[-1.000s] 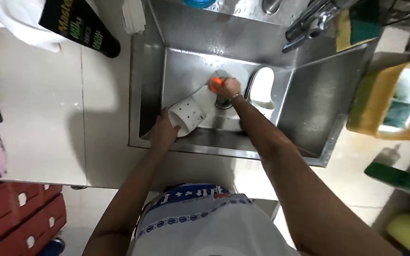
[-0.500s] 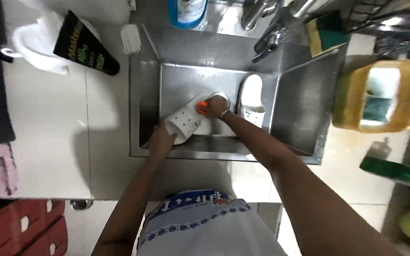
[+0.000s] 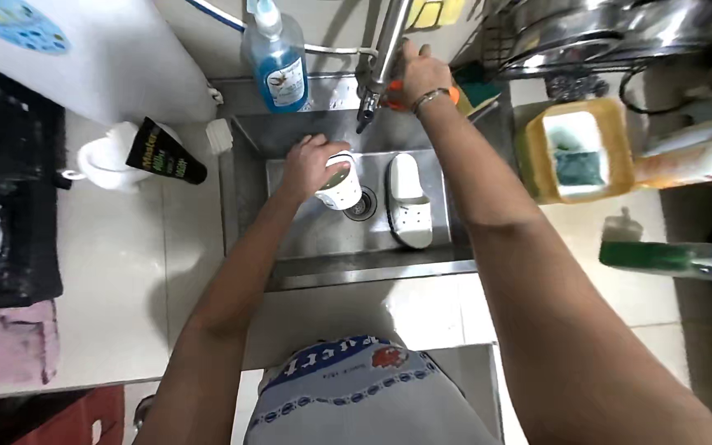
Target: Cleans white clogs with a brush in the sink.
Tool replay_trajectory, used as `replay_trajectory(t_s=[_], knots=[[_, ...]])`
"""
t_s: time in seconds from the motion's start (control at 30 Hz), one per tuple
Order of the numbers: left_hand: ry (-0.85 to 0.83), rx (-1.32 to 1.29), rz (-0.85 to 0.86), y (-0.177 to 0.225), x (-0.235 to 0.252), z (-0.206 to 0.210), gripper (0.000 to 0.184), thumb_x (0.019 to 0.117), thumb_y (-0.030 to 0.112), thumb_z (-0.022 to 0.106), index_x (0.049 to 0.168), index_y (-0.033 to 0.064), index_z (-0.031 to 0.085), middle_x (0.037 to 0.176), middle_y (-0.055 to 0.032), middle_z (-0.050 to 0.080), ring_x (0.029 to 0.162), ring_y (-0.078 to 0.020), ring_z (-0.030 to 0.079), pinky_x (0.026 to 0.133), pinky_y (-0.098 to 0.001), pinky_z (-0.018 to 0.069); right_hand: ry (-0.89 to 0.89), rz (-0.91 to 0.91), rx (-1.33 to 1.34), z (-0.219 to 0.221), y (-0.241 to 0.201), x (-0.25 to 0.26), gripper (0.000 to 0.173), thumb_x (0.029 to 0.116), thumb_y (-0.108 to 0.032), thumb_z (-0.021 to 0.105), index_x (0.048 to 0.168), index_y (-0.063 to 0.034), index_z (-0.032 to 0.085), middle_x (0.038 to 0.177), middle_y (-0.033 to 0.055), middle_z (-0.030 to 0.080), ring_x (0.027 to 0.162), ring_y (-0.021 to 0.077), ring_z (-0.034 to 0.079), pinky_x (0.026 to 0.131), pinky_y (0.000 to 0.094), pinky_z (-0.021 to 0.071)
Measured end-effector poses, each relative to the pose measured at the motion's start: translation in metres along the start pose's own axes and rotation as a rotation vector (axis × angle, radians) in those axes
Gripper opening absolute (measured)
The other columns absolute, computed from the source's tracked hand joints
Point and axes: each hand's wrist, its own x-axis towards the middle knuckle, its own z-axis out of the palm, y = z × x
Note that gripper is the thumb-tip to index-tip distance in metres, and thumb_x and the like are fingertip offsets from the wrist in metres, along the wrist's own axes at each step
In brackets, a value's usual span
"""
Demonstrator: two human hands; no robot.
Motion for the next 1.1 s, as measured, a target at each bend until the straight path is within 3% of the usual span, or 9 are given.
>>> replay_trajectory(t_s=[0.2, 0.27, 0.37, 0.5, 0.63, 0.8, 0.93, 1.0, 1.1], knots=[[-0.235, 0.008, -0.046, 0.015, 0.059, -0.007, 0.047, 0.1023, 0.044, 0.062, 0.142, 0.0189, 0.063, 0.138, -0.0236, 0.061, 0.129, -0.043, 0.058, 0.107, -0.0616, 0.0443, -0.063, 0.01, -0.015, 0.002, 0.007, -0.006, 0.063, 0.092, -0.033, 0.074, 0.145, -0.0049, 0.054, 0.145, 0.0329, 0.051, 0.123, 0.0542, 0.058, 0.094, 0.0724, 0.0464], [-0.22, -0.046, -0.059, 0.017, 0.068, -0.001, 0.047, 0.1021, 0.043, 0.063, 0.142, 0.0191, 0.062, 0.143, -0.0197, 0.059, 0.133, -0.0389, 0.056, 0.111, -0.0581, 0.0429, -0.071, 0.062, 0.069, 0.011, 0.014, -0.022, 0.066, 0.0916, -0.035, 0.074, 0.147, -0.005, 0.053, 0.144, 0.0337, 0.052, 0.123, 0.054, 0.057, 0.095, 0.0722, 0.0461], [-0.096, -0.217, 0.043, 0.008, 0.075, 0.024, 0.041, 0.1037, 0.035, 0.061, 0.138, 0.012, 0.064, 0.14, -0.021, 0.059, 0.13, -0.0339, 0.058, 0.112, -0.0501, 0.0438, -0.009, 0.176, 0.421, 0.027, 0.023, -0.052, 0.071, 0.0932, -0.048, 0.073, 0.149, -0.0095, 0.052, 0.142, 0.0267, 0.056, 0.126, 0.0457, 0.059, 0.102, 0.0655, 0.0466], [-0.119, -0.266, -0.013, 0.006, 0.066, 0.04, 0.041, 0.1084, 0.037, 0.05, 0.137, 0.0112, 0.065, 0.138, -0.0146, 0.065, 0.132, -0.0284, 0.06, 0.115, -0.0503, 0.0428, 0.137, 0.311, 0.821, 0.055, 0.021, -0.092, 0.056, 0.0947, -0.045, 0.072, 0.126, 0.0003, 0.062, 0.112, 0.0219, 0.069, 0.107, 0.0367, 0.067, 0.095, 0.0576, 0.0518], [-0.079, -0.169, -0.176, -0.006, 0.038, 0.049, 0.036, 0.109, 0.029, 0.05, 0.136, 0.0107, 0.065, 0.132, -0.0192, 0.067, 0.125, -0.0376, 0.063, 0.109, -0.0578, 0.0458, 0.124, 0.304, 0.994, 0.071, 0.001, -0.117, 0.04, 0.0978, -0.035, 0.07, 0.115, 0.0013, 0.066, 0.103, 0.0185, 0.069, 0.096, 0.0295, 0.068, 0.089, 0.0507, 0.0536], [0.103, -0.401, -0.287, -0.056, 0.006, 0.044, 0.04, 0.109, 0.028, 0.051, 0.138, 0.0039, 0.062, 0.138, -0.0174, 0.064, 0.132, -0.0302, 0.059, 0.115, -0.0503, 0.0414, 0.027, 0.183, 1.197, 0.07, -0.019, -0.116, 0.031, 0.1001, -0.03, 0.068, 0.109, -0.0001, 0.067, 0.093, 0.0109, 0.067, 0.078, 0.0167, 0.064, 0.074, 0.0369, 0.0553], [0.29, -0.474, -0.321, -0.066, -0.022, 0.056, 0.04, 0.1112, 0.025, 0.044, 0.139, 0.0023, 0.06, 0.14, -0.0167, 0.063, 0.132, -0.026, 0.059, 0.115, -0.0442, 0.0427, 0.154, 0.304, 1.187, 0.066, -0.017, -0.11, 0.038, 0.1017, -0.034, 0.064, 0.117, 0.0007, 0.064, 0.098, 0.0149, 0.069, 0.086, 0.0225, 0.068, 0.082, 0.0434, 0.0564], [0.349, -0.502, -0.313, -0.06, -0.03, 0.068, 0.039, 0.1099, 0.021, 0.047, 0.141, -0.001, 0.058, 0.141, -0.0197, 0.061, 0.134, -0.0277, 0.058, 0.116, -0.0427, 0.0417, 0.17, 0.3, 1.149, 0.073, -0.023, -0.108, 0.043, 0.1015, -0.038, 0.064, 0.117, 0.0018, 0.063, 0.1, 0.0166, 0.069, 0.091, 0.0251, 0.068, 0.086, 0.0464, 0.0559], [0.329, -0.407, -0.325, -0.035, -0.031, 0.075, 0.038, 0.1078, 0.019, 0.052, 0.143, 0.0054, 0.059, 0.143, -0.0141, 0.062, 0.134, -0.0268, 0.058, 0.116, -0.0462, 0.043, 0.178, 0.236, 0.968, 0.084, -0.055, -0.112, 0.047, 0.1017, -0.045, 0.061, 0.115, -0.0011, 0.068, 0.099, 0.018, 0.071, 0.095, 0.0321, 0.07, 0.087, 0.0548, 0.0553]])
